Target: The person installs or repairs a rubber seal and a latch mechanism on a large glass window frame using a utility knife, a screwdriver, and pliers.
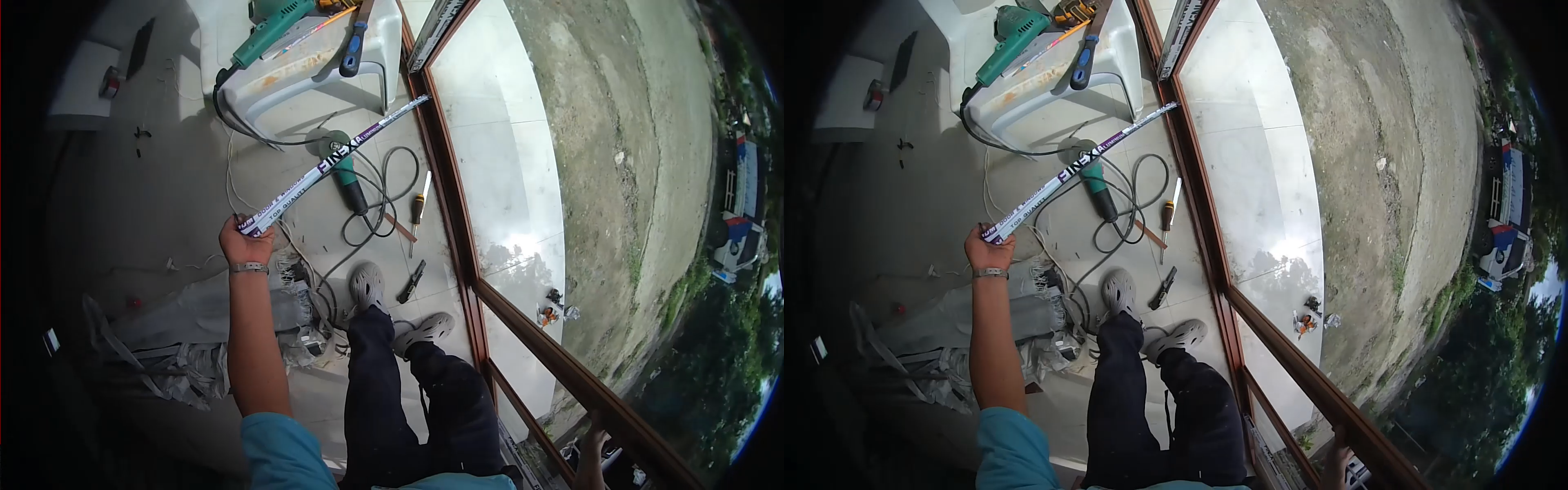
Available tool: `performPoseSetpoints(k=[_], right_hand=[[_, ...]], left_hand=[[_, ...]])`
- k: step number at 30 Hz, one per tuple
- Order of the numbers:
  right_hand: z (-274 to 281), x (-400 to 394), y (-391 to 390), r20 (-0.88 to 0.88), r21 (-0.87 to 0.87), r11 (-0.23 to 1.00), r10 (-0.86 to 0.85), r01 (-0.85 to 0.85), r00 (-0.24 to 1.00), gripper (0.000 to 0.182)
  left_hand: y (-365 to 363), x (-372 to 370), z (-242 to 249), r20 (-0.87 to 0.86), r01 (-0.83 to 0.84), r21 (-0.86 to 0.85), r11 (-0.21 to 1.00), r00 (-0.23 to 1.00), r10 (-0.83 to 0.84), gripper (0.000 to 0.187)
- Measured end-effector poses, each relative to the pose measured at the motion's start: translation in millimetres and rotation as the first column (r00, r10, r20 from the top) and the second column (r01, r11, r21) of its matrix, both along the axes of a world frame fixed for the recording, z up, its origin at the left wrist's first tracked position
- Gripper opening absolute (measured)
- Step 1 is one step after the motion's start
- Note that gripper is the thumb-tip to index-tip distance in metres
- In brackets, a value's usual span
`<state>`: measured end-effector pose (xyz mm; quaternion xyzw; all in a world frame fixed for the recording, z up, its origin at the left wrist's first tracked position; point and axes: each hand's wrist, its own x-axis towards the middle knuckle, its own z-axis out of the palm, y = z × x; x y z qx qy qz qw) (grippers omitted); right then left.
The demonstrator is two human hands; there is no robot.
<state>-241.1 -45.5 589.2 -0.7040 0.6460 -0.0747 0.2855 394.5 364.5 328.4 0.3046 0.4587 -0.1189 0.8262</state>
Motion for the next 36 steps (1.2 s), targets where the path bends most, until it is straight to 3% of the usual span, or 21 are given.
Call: performPoseSetpoints(k=[5,10,12,14,15,16,17,19,20,21,22,23,26,27,28,30,31,32,33,34,36], right_hand=[[-2.5,15.8,1.2,0.12,0.037,0.999,0.001,-0.005,0.993,0.064],[-20.4,0.0,-5.3,0.084,-0.018,0.997,0.074,-0.072,0.994,0.054],[-39.5,-29.6,-12.6,0.16,-0.043,0.998,0.051,-0.045,0.986,0.051],[-45.4,-17.8,-6.0,0.159,-0.071,0.997,0.029,-0.018,0.987,0.054],[-7.4,40.7,14.6,0.231,0.059,0.993,-0.116,0.105,0.966,0.039],[-11.2,57.3,25.3,0.269,0.078,0.991,-0.124,0.107,0.955,0.039],[-13.0,69.5,33.1,0.26,0.219,0.932,-0.341,0.289,0.904,0.041],[-18.5,97.2,63.7,0.033,0.38,0.674,-0.694,0.634,0.719,0.056],[-12.6,121.9,85.5,0.034,0.583,0.609,-0.679,0.537,0.733,0.071],[-31.5,127.4,102.1,0.078,0.667,0.717,-0.338,0.203,0.938,0.083],[-33.8,148.5,125.6,0.367,0.608,0.743,0.051,-0.281,0.929,0.095],[15.2,197.0,139.9,0.506,0.525,0.592,0.361,-0.612,0.783,0.106],[97.9,273.5,151.2,0.876,0.251,-0.065,0.441,-0.966,0.198,0.118],[123.1,288.6,148.2,0.945,0.231,-0.346,0.304,-0.909,0.124,0.105],[103.7,274.9,144.6,0.936,0.352,-0.46,0.192,-0.815,0.295,0.078],[188.0,275.3,149.4,0.838,0.541,-0.426,0.2,-0.725,0.508,0.048],[200.7,270.2,151.1,0.816,0.564,-0.241,0.312,-0.79,0.488,0.038],[223.6,267.7,147.8,0.819,0.558,-0.241,0.317,-0.794,0.479,0.038],[252.7,269.6,141.2,0.754,0.601,-0.017,0.343,-0.799,0.56,0.039],[271.3,268.9,134.8,0.685,0.613,0.211,0.338,-0.762,0.645,0.039],[256.8,269.7,115.1,0.818,0.543,0.389,-0.043,-0.744,0.574,0.037]], left_hand=[[-4.2,-42.3,55.9,-0.053,0.03,-0.162,0.986,0.998,-0.039,0.03],[-10.4,-71.4,119.8,-0.115,0.022,-0.008,1.0,0.993,-0.023,0.027],[41.9,-77.3,161.0,0.05,-0.065,-0.047,0.997,0.996,0.068,0.026],[85.9,-83.3,214.4,0.02,-0.022,0.452,0.892,1.0,0.015,0.024],[100.0,-91.3,235.7,-0.045,0.008,0.532,0.847,0.999,0.019,0.025],[113.6,-99.8,254.7,-0.103,0.039,0.602,0.798,0.994,0.03,0.025],[122.6,-113.9,268.7,-0.095,0.136,0.578,0.805,0.991,-0.099,0.025],[116.7,-152.6,287.8,-0.091,0.342,0.542,0.767,0.932,-0.351,0.025],[93.3,-174.4,301.3,-0.125,0.489,0.55,0.677,0.849,-0.513,0.026],[72.5,-201.7,295.6,-0.09,0.591,0.664,0.458,0.672,-0.735,0.027],[49.5,-224.2,296.1,-0.141,0.731,0.659,0.179,0.354,-0.925,0.029],[-1.3,-237.5,351.2,-0.211,0.788,0.605,-0.11,0.026,-0.977,0.028],[-73.9,-276.4,451.7,0.289,0.698,0.694,-0.173,-0.492,-0.821,0.019],[-77.8,-275.8,469.2,0.386,0.704,0.711,-0.007,-0.398,-0.832,0.017],[-76.4,-277.4,484.5,0.486,0.694,0.703,0.159,-0.303,-0.82,0.015],[-67.5,-269.0,481.9,0.423,0.471,0.788,0.397,0.054,-0.904,0.016],[-69.2,-266.7,468.9,0.427,0.405,0.81,0.425,0.09,-0.9,0.018],[-73.1,-265.1,451.0,0.431,0.338,0.829,0.446,0.125,-0.894,0.019],[-84.8,-280.8,425.4,0.442,0.415,0.758,0.503,0.24,-0.864,0.03],[-94.7,-301.0,396.2,0.441,0.641,0.479,0.6,0.416,-0.796,0.043],[-110.5,-343.3,341.2,0.48,0.868,0.084,0.489,0.395,-0.783,0.054]])
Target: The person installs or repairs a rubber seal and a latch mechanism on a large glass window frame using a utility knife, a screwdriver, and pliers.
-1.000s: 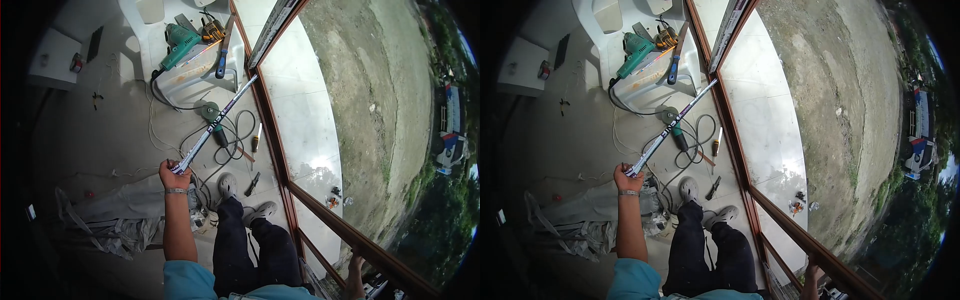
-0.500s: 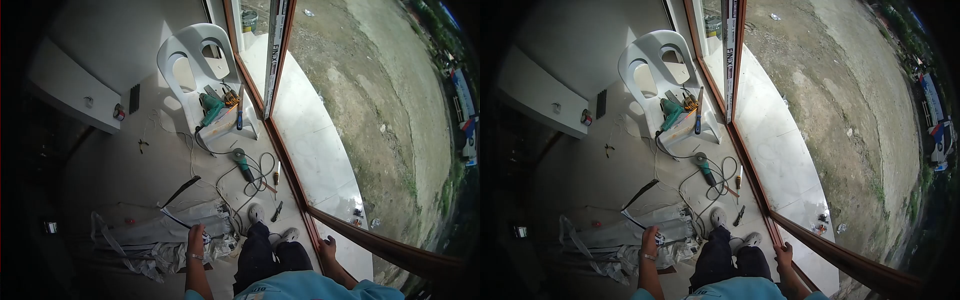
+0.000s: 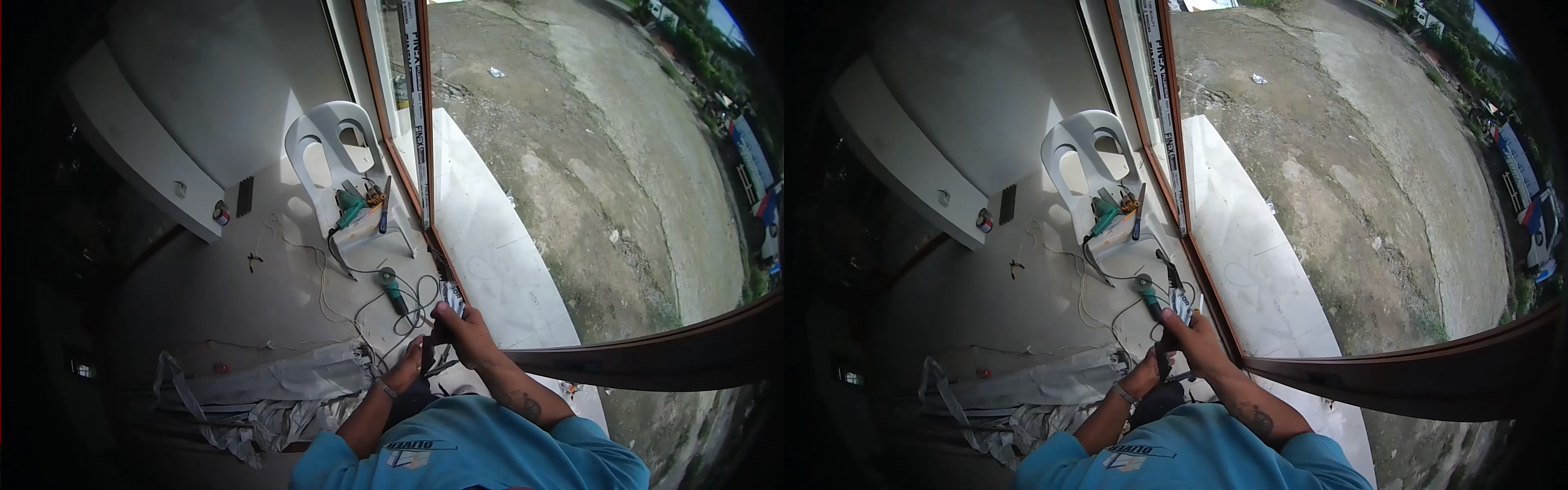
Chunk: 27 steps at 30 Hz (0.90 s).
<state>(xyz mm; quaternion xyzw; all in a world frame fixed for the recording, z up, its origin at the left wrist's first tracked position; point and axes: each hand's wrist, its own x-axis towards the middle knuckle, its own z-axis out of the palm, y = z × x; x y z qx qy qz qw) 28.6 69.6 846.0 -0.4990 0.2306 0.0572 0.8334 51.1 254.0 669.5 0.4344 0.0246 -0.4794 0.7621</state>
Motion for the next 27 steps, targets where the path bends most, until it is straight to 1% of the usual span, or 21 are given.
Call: performPoseSetpoints(k=[1,2,3,4,6,8,9,10,12,13,14,15,16,17,18,20,22,23,25,26,27], right_hand=[[1.8,-1.7,-16.7,0.056,-0.234,0.972,-0.018,0.031,0.998,0.038],[7.5,-2.6,-36.2,0.116,-0.453,0.888,-0.026,0.076,0.993,0.039],[22.4,-8.2,-49.1,0.122,-0.766,0.641,0.058,0.057,0.991,0.045],[8.9,-19.4,-57.5,0.124,-0.769,0.636,0.048,0.065,0.991,0.045],[-32.3,-40.5,-66.2,-0.221,-0.974,-0.072,0.54,-0.217,0.812,0.051],[4.9,-45.6,-36.0,-0.575,-0.64,0.001,0.662,-0.768,0.481,0.055],[0.8,-46.9,-28.7,-0.367,-0.551,0.197,0.815,-0.811,0.448,0.057],[1.6,-44.4,-33.6,-0.37,-0.553,0.194,0.814,-0.81,0.448,0.057],[14.0,-26.7,-47.3,0.117,-0.171,0.782,0.62,-0.599,0.776,0.051],[10.1,-13.4,-58.1,0.128,-0.203,0.878,0.462,-0.433,0.877,0.048],[1.8,-5.3,-66.4,0.146,-0.228,0.942,0.283,-0.247,0.948,0.046],[0.1,-7.2,-64.3,0.152,-0.221,0.947,0.271,-0.235,0.95,0.046],[-0.6,-7.9,-62.6,-0.002,-0.653,0.746,0.169,-0.129,0.986,0.044],[-3.0,-8.9,-62.4,-0.094,-0.933,0.35,-0.006,-0.086,0.996,0.043],[-36.4,-14.4,-60.2,-0.136,-0.973,0.195,-0.041,-0.125,0.99,0.043],[-46.4,-28.2,-37.8,-0.298,-0.928,0.175,0.179,-0.328,0.938,0.041],[-43.0,-29.9,-20.2,-0.176,-0.788,0.312,0.712,-0.53,0.679,0.033],[-37.5,-28.6,-12.8,0.143,-0.649,0.576,0.734,-0.497,0.665,0.022],[-20.2,-13.1,-9.4,0.367,-0.403,0.893,0.357,-0.199,0.859,0.016],[-31.6,-2.9,-17.6,0.414,-0.577,0.816,0.272,0.019,0.869,0.013],[-44.2,2.4,-23.0,0.354,-0.694,0.708,0.175,0.132,0.919,0.012]], left_hand=[[-4.2,-8.4,26.6,0.104,0.321,-0.013,0.947,0.942,-0.318,0.052],[-6.3,-16.5,55.5,0.21,0.609,0.01,0.793,0.774,-0.597,0.051],[-5.3,-19.1,69.3,0.382,0.619,0.303,0.725,0.618,-0.687,0.046],[-2.2,-14.6,83.0,0.5,0.414,0.514,0.751,0.567,-0.655,0.038],[9.8,9.5,93.2,0.578,0.032,0.453,0.891,0.75,-0.321,0.038],[14.1,34.3,121.6,0.71,-0.145,0.557,0.818,0.595,-0.378,0.031],[8.2,40.0,125.5,0.71,-0.089,0.487,0.869,0.62,-0.334,0.03],[4.8,43.2,125.6,0.706,-0.038,0.409,0.912,0.645,-0.29,0.029],[-11.6,37.1,102.6,0.519,0.03,0.048,0.998,0.853,-0.05,0.028],[-8.8,34.0,104.7,0.522,0.167,0.2,0.965,0.816,-0.249,0.03],[-16.8,22.3,105.9,0.491,0.211,0.182,0.96,0.827,-0.275,0.029],[-17.6,15.7,110.6,0.539,0.2,0.291,0.936,0.774,-0.333,0.027],[-17.6,14.3,113.6,0.582,0.179,0.392,0.903,0.712,-0.393,0.025],[-17.2,17.0,107.4,0.625,0.058,0.413,0.909,0.707,-0.329,0.024],[-18.2,22.6,107.0,0.623,0.072,0.416,0.907,0.703,-0.342,0.024],[-19.4,28.6,108.4,0.894,-0.374,0.328,0.867,0.418,-0.158,0.024],[-19.8,42.6,102.1,0.88,-0.435,0.389,0.812,0.437,-0.187,0.031],[-16.3,55.6,69.4,0.807,-0.291,0.408,0.865,0.558,-0.193,0.032],[-15.7,55.7,41.8,0.604,-0.022,0.327,0.945,0.774,-0.191,0.032],[-21.3,42.8,40.3,0.471,0.09,0.234,0.968,0.86,-0.194,0.031],[-31.8,32.2,64.3,0.475,0.135,0.286,0.949,0.84,-0.263,0.033]])
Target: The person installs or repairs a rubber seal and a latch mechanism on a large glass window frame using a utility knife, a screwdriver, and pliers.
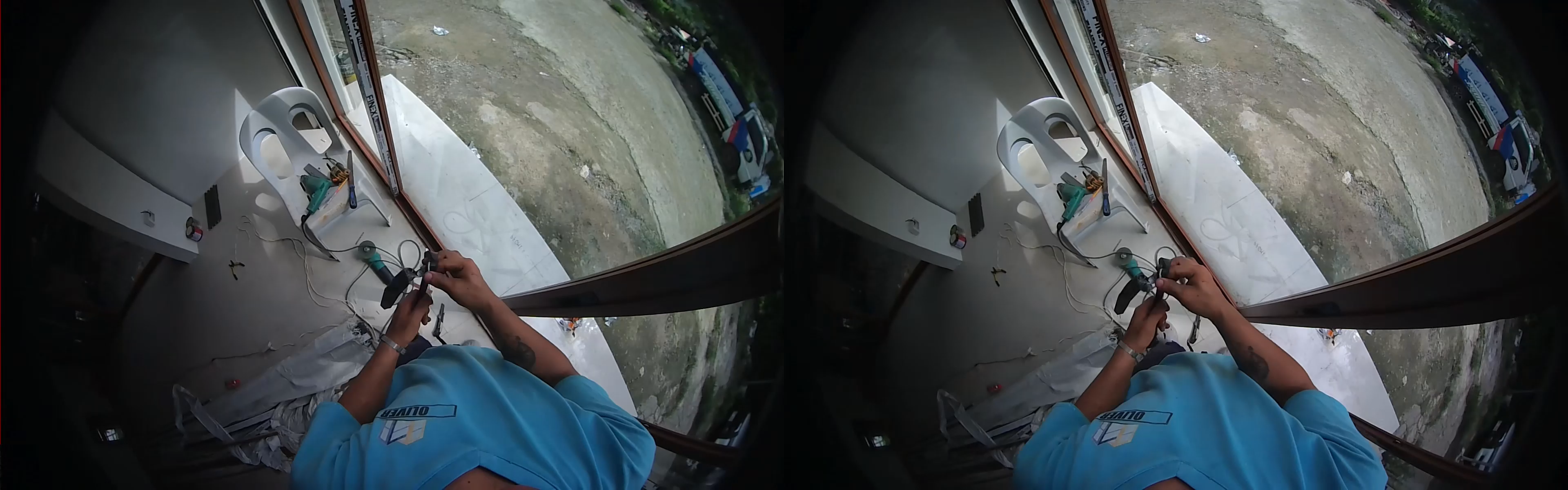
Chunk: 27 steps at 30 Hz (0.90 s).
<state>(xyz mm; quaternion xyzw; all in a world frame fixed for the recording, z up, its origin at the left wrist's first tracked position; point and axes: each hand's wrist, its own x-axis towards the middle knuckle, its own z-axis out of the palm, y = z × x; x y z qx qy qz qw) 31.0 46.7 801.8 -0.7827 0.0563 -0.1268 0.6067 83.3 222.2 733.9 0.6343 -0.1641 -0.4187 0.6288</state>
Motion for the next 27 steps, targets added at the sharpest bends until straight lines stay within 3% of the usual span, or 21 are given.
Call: performPoseSetpoints(k=[1,2,3,4,5,7,9,10,12,13,14,15,17,20,21,23,25,27], right_hand=[[-12.2,-0.7,-1.4,-0.022,-0.152,0.974,-0.174,0.168,0.985,0.011],[-22.2,-7.9,0.7,-0.04,-0.143,0.971,-0.199,0.191,0.979,0.011],[-31.1,-16.8,2.8,-0.123,-0.394,0.912,-0.177,0.116,0.976,0.014],[-41.5,-26.7,6.4,-0.214,-0.607,0.794,-0.177,0.011,0.961,0.017],[-56.5,-40.7,14.7,-0.275,-0.627,0.773,-0.107,-0.094,0.955,0.022],[-58.8,-55.7,22.0,-0.371,-0.169,0.968,0.112,-0.186,0.922,0.024],[-47.1,-69.0,13.0,-0.52,-0.232,0.967,-0.027,-0.11,0.854,0.025],[-40.5,-80.6,13.1,-0.492,-0.12,0.991,-0.117,0.066,0.863,0.028],[-40.2,-110.0,17.9,-0.537,-0.058,0.961,-0.259,0.272,0.803,0.028],[-41.8,-125.9,16.9,-0.587,0.007,0.923,-0.308,0.386,0.749,0.028],[-47.0,-142.9,17.8,-0.537,-0.114,0.884,-0.439,0.453,0.72,0.028],[-43.3,-161.1,17.6,-0.506,-0.183,0.844,-0.521,0.504,0.688,0.033],[-56.6,-203.0,16.5,-0.405,-0.154,0.759,-0.633,0.632,0.66,0.033],[-70.1,-278.6,2.3,-0.454,-0.101,0.658,-0.698,0.747,0.554,0.033],[-83.6,-302.6,2.1,-0.393,-0.135,0.558,-0.789,0.819,0.473,0.033],[-81.1,-352.9,-3.0,-0.452,-0.082,0.512,-0.784,0.855,0.426,0.032],[-77.6,-392.5,-4.8,-0.527,-0.074,0.477,-0.764,0.876,0.371,0.029],[-95.3,-419.1,-4.9,-0.55,0.036,0.432,-0.744,0.901,0.379,0.028]], left_hand=[[-6.2,-5.1,10.5,0.129,0.07,0.13,0.989,0.988,-0.087,0.035],[-9.9,-10.9,-5.9,0.274,0.014,0.157,0.987,0.96,-0.058,0.035],[-14.5,-11.9,-21.8,0.421,-0.042,0.168,0.985,0.907,-0.033,0.034],[-17.6,-9.6,-10.3,0.35,-0.079,0.191,0.978,0.937,0.007,0.034],[-18.2,-8.8,-15.5,0.34,-0.042,0.201,0.979,0.94,-0.03,0.034],[-20.2,-10.4,-23.2,0.437,-0.017,0.263,0.965,0.893,-0.103,0.035],[-25.6,-28.1,-17.0,0.598,0.086,0.163,0.983,0.784,-0.167,0.033],[-35.4,-34.4,-8.2,0.565,0.115,0.155,0.981,0.805,-0.183,0.035],[-56.6,-48.9,3.0,0.555,0.242,0.137,0.96,0.784,-0.277,0.037],[-68.7,-58.0,5.3,0.495,0.304,0.239,0.922,0.779,-0.385,0.039],[-79.9,-69.3,6.5,0.43,0.355,0.342,0.87,0.764,-0.481,0.041],[-90.5,-81.6,-3.8,0.457,0.417,0.338,0.844,0.711,-0.534,0.041],[-107.7,-113.8,-34.4,0.299,0.436,0.231,0.87,0.819,-0.49,0.043],[-138.0,-179.4,-38.2,0.203,0.501,0.298,0.813,0.799,-0.567,0.041],[-140.1,-198.7,-47.5,0.122,0.514,0.328,0.793,0.809,-0.575,0.038],[-149.4,-239.2,-60.5,-0.048,0.607,0.227,0.761,0.788,-0.614,0.03],[-158.2,-274.1,-58.7,-0.41,0.615,0.118,0.78,0.745,-0.526,0.02],[-168.3,-310.4,-48.8,-0.527,0.664,0.102,0.741,0.668,-0.526,0.015]])
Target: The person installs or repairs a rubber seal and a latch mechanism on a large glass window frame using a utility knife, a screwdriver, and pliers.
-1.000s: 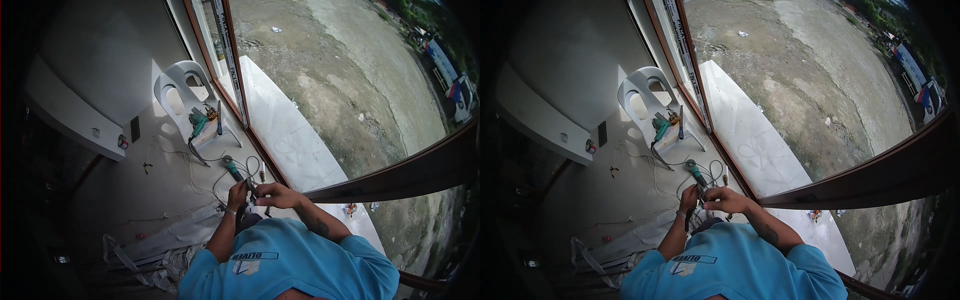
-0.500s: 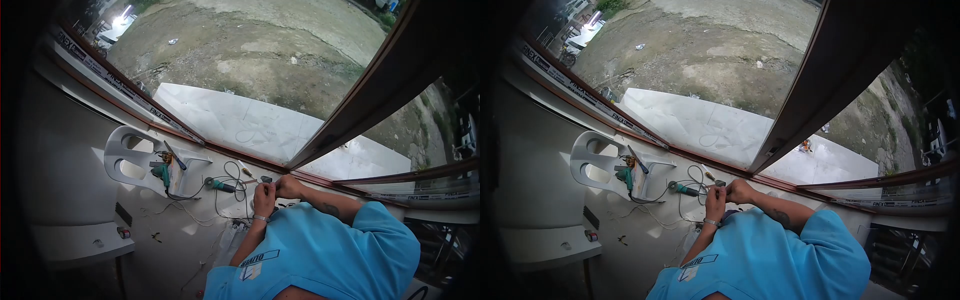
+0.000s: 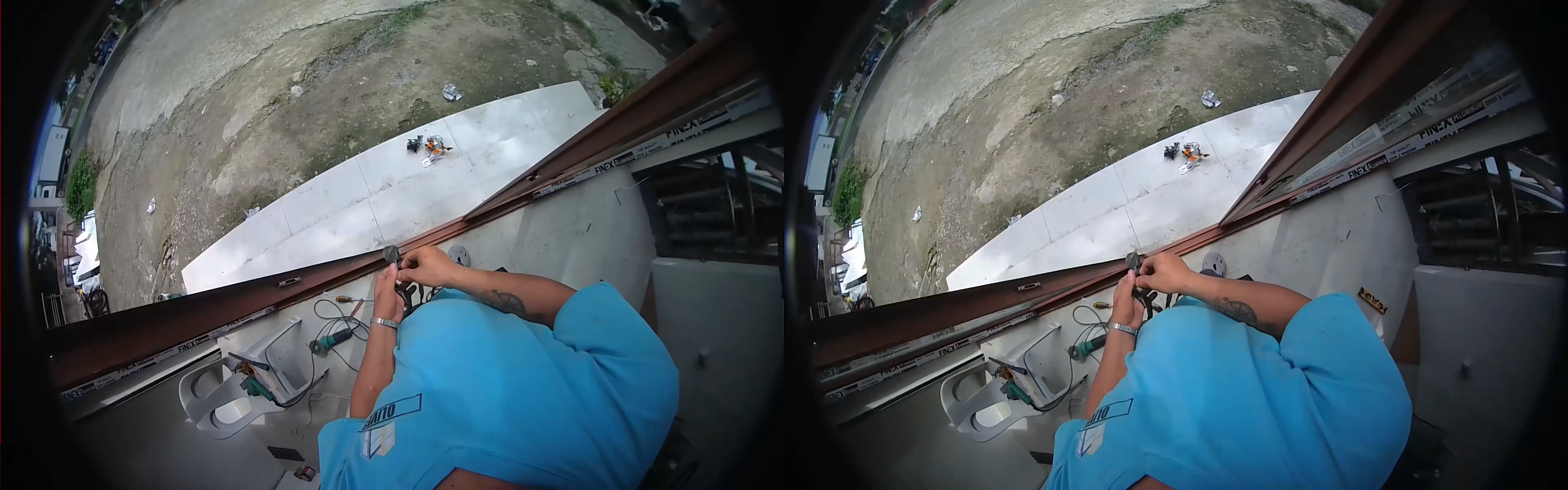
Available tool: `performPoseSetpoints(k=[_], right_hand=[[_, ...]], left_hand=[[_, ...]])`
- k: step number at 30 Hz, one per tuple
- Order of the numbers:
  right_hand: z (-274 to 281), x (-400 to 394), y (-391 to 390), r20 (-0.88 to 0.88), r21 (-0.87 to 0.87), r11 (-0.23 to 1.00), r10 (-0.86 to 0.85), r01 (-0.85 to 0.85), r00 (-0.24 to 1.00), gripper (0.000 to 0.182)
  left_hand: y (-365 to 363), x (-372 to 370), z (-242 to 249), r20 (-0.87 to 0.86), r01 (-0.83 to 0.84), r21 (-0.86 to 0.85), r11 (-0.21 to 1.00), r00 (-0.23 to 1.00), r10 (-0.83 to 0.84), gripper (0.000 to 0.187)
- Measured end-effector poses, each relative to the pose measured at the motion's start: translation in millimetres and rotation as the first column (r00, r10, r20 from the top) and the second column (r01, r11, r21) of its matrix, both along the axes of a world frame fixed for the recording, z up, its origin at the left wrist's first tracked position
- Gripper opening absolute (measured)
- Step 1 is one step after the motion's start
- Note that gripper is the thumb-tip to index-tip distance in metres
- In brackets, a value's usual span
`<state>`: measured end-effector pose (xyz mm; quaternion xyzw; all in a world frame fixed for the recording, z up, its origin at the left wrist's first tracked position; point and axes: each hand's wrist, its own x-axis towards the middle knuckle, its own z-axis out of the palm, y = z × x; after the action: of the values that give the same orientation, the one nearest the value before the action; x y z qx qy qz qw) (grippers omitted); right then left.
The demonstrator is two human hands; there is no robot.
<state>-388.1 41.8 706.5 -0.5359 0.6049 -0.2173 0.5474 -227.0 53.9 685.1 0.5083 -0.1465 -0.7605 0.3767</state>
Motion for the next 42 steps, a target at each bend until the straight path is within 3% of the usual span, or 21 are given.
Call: performPoseSetpoints(k=[4,6,10,11,12,13,15,17,18,19,20,22,24,26,27,30,31,35,38,40,42], right_hand=[[-18.8,-41.5,12.7,0.306,-0.014,0.999,-0.028,0.034,0.951,0.028],[-19.1,-57.6,13.9,0.456,0.348,0.917,-0.348,0.196,0.819,0.028],[-1.2,-106.6,14.5,0.401,0.388,0.803,-0.589,0.452,0.702,0.044],[5.1,-113.1,17.2,0.308,-0.01,0.916,-0.378,0.4,0.873,0.056],[10.0,-117.5,20.8,0.103,-0.382,0.897,-0.196,0.22,0.975,0.069],[14.0,-112.7,21.9,-0.032,-0.488,0.869,-0.11,0.081,0.993,0.086],[30.4,-98.7,23.4,-0.131,-0.498,0.866,-0.043,-0.028,0.99,0.086],[14.8,-85.9,22.9,-0.186,-0.508,0.853,0.025,-0.118,0.982,0.082],[-9.1,-83.4,19.2,-0.155,-0.53,0.842,0.018,-0.099,0.988,0.077],[-1.6,-87.8,17.6,-0.062,-0.499,0.864,0.033,-0.06,0.998,0.06],[-1.2,-89.9,19.0,-0.071,-0.517,0.855,-0.012,-0.026,0.997,0.06],[-3.9,-82.7,30.3,0.027,-0.471,0.879,-0.068,0.073,0.997,0.049],[-10.9,-73.2,43.2,-0.035,-0.476,0.856,-0.247,0.201,0.968,0.044],[25.3,-62.6,52.2,-0.003,0.017,0.82,-0.573,0.573,0.82,0.044],[26.3,-55.3,54.1,0.048,0.207,0.661,-0.743,0.721,0.668,0.044],[17.5,-38.3,71.7,-0.015,0.29,0.65,-0.731,0.702,0.683,0.044],[-6.4,-25.1,79.4,-0.142,-0.027,0.743,-0.666,0.669,0.733,0.042],[-15.1,-17.8,102.1,-0.196,-0.282,0.827,-0.545,0.485,0.815,0.03],[-37.9,-36.1,118.6,-0.058,-0.316,0.84,-0.48,0.44,0.875,0.032],[-33.2,-55.1,135.9,-0.034,-0.267,0.836,-0.506,0.48,0.862,0.037],[-12.5,-79.8,160.9,0.242,0.166,0.723,-0.689,0.67,0.683,0.045]], left_hand=[[-24.8,-43.9,-3.1,0.164,0.053,-0.073,0.996,0.986,-0.04,0.03],[-35.6,-62.0,-19.0,0.279,0.008,-0.108,0.994,0.96,0.023,0.035],[-60.7,-71.0,-45.9,0.351,-0.019,-0.152,0.988,0.934,0.072,0.029],[-67.2,-66.8,-52.9,0.278,0.016,-0.13,0.991,0.96,0.021,0.031],[-72.9,-68.7,-48.3,0.258,0.077,-0.065,0.995,0.965,-0.058,0.03],[-73.1,-72.2,-47.3,0.169,0.15,-0.03,0.988,0.975,-0.143,0.03],[-70.7,-83.0,-43.0,-0.051,0.321,0.002,0.947,0.946,-0.32,0.028],[-55.8,-100.7,-17.4,-0.24,0.268,0.153,0.951,0.944,-0.227,0.03],[-51.4,-95.0,-28.9,-0.242,0.31,0.08,0.947,0.928,-0.284,0.03],[-48.2,-85.2,-31.9,-0.272,0.391,-0.009,0.92,0.885,-0.379,0.029],[-46.5,-80.3,-14.8,-0.427,0.442,0.071,0.894,0.824,-0.373,0.027],[-37.2,-64.7,-32.9,-0.146,0.505,-0.052,0.861,0.849,-0.507,0.036],[-34.0,-46.6,-37.2,-0.224,0.619,-0.042,0.784,0.759,-0.611,0.052],[-16.2,-49.3,-17.3,-0.185,0.617,-0.128,0.777,0.754,-0.63,0.059],[-9.0,-45.3,-12.1,-0.139,0.574,-0.181,0.798,0.789,-0.599,0.066],[-3.5,-59.9,-38.7,-0.112,0.595,-0.139,0.792,0.785,-0.609,0.076],[0.5,-70.5,-38.1,-0.044,0.556,-0.163,0.815,0.821,-0.569,0.066],[6.9,-76.5,-57.0,0.041,0.507,-0.085,0.858,0.862,-0.505,0.043],[16.5,-89.7,-51.5,0.128,0.548,-0.068,0.834,0.834,-0.537,0.03],[22.2,-109.3,-49.9,0.179,0.619,-0.061,0.783,0.779,-0.602,0.024],[33.3,-136.0,-44.9,0.196,0.644,-0.082,0.761,0.759,-0.621,0.02]])
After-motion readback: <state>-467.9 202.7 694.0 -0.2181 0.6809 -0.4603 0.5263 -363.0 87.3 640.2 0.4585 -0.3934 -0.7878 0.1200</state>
